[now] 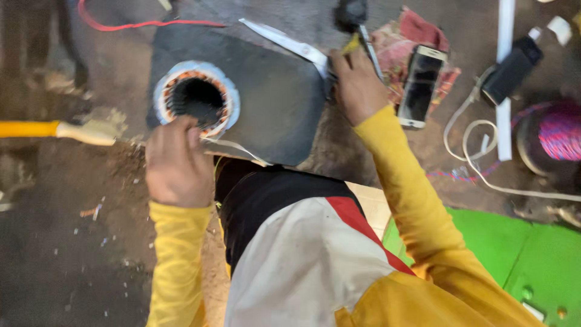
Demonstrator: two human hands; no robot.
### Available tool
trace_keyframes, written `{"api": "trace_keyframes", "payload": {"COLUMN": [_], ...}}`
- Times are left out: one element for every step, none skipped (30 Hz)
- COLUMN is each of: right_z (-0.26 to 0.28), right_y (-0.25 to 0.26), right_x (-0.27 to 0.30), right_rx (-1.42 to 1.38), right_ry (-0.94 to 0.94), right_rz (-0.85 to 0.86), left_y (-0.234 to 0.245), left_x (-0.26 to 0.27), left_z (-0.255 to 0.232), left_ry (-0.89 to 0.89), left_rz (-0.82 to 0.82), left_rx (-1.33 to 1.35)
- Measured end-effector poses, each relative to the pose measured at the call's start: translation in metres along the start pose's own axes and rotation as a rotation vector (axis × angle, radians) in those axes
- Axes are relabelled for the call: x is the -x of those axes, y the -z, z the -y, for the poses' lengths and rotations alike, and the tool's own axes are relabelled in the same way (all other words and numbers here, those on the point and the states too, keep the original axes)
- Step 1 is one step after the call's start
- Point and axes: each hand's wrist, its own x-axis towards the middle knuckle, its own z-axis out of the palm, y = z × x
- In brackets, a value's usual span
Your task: The person winds copper wire around a stator core using a handheld tool. They use a hammer to tap the wire into place and a screwdriver to adjust the winding. The person also uses scissors to cut the wire and continues to wind and secure the copper wire into the stator slots.
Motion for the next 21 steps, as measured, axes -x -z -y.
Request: {"api": "trace_keyframes", "payload": {"right_z": [-0.001, -0.002, -0.001, 0.001, 0.003, 0.006, 0.004, -0.001, -0.005, -0.01, -0.018, -0.025, -0.03, -0.033, -0.032, -0.031, -0.024, -0.006, 0.014, 0.034, 0.049], "right_y": [-0.004, -0.003, -0.002, 0.001, 0.004, 0.007, 0.012, 0.018, 0.023, 0.029, 0.036, 0.04, 0.044, 0.046, 0.047, 0.049, 0.051, 0.042, 0.034, 0.023, 0.013], "right_x": [0.0, 0.004, 0.006, 0.001, -0.005, -0.007, -0.014, -0.025, -0.031, -0.029, -0.026, -0.024, -0.018, -0.007, 0.004, 0.017, 0.036, 0.057, 0.077, 0.092, 0.102], "right_rx": [-0.021, -0.04, -0.058, -0.023, 0.012, 0.045, 0.062, 0.082, 0.103, 0.042, -0.018, -0.078, -0.232, -0.384, -0.536, -0.974, -1.408, -1.503, -1.595, -1.74, -1.884], "right_ry": [-0.002, -0.014, -0.025, -0.033, -0.041, -0.055, -0.056, -0.061, -0.067, -0.037, -0.008, 0.024, 0.05, 0.072, 0.093, -0.067, -0.241, -0.266, -0.293, -0.233, -0.171], "right_rz": [0.022, 0.052, 0.082, 0.092, 0.102, 0.115, 0.213, 0.309, 0.404, 0.42, 0.435, 0.45, 0.421, 0.396, 0.368, 0.479, 0.583, 0.487, 0.389, 0.429, 0.469], "left_y": [0.001, -0.002, -0.003, -0.003, -0.002, -0.001, 0.001, 0.002, 0.003, 0.004, 0.006, 0.006, 0.006, 0.005, 0.005, 0.005, 0.005, 0.006, 0.005, 0.004, 0.004], "left_x": [0.001, 0.004, 0.007, 0.005, 0.004, 0.005, 0.004, 0.003, 0.003, 0.004, 0.005, 0.006, 0.005, 0.005, 0.005, 0.004, 0.004, 0.004, 0.003, 0.002, 0.002], "left_z": [-0.003, -0.01, -0.017, -0.021, -0.024, -0.026, -0.027, -0.026, -0.026, -0.026, -0.026, -0.026, -0.025, -0.024, -0.024, -0.023, -0.024, -0.025, -0.025, -0.026, -0.027], "left_ry": [0.026, 0.051, 0.076, 0.087, 0.098, 0.107, 0.111, 0.109, 0.108, 0.099, 0.09, 0.083, 0.072, 0.065, 0.057, 0.075, 0.093, 0.113, 0.139, 0.165, 0.192], "left_rz": [-0.018, -0.026, -0.034, -0.023, -0.011, 0.008, 0.029, 0.05, 0.072, 0.074, 0.077, 0.077, 0.073, 0.072, 0.072, 0.081, 0.091, 0.101, 0.112, 0.126, 0.139], "left_rx": [-0.043, -0.079, -0.115, -0.137, -0.158, -0.177, -0.191, -0.202, -0.213, -0.208, -0.203, -0.199, -0.216, -0.23, -0.243, -0.237, -0.23, -0.226, -0.23, -0.234, -0.237]}}
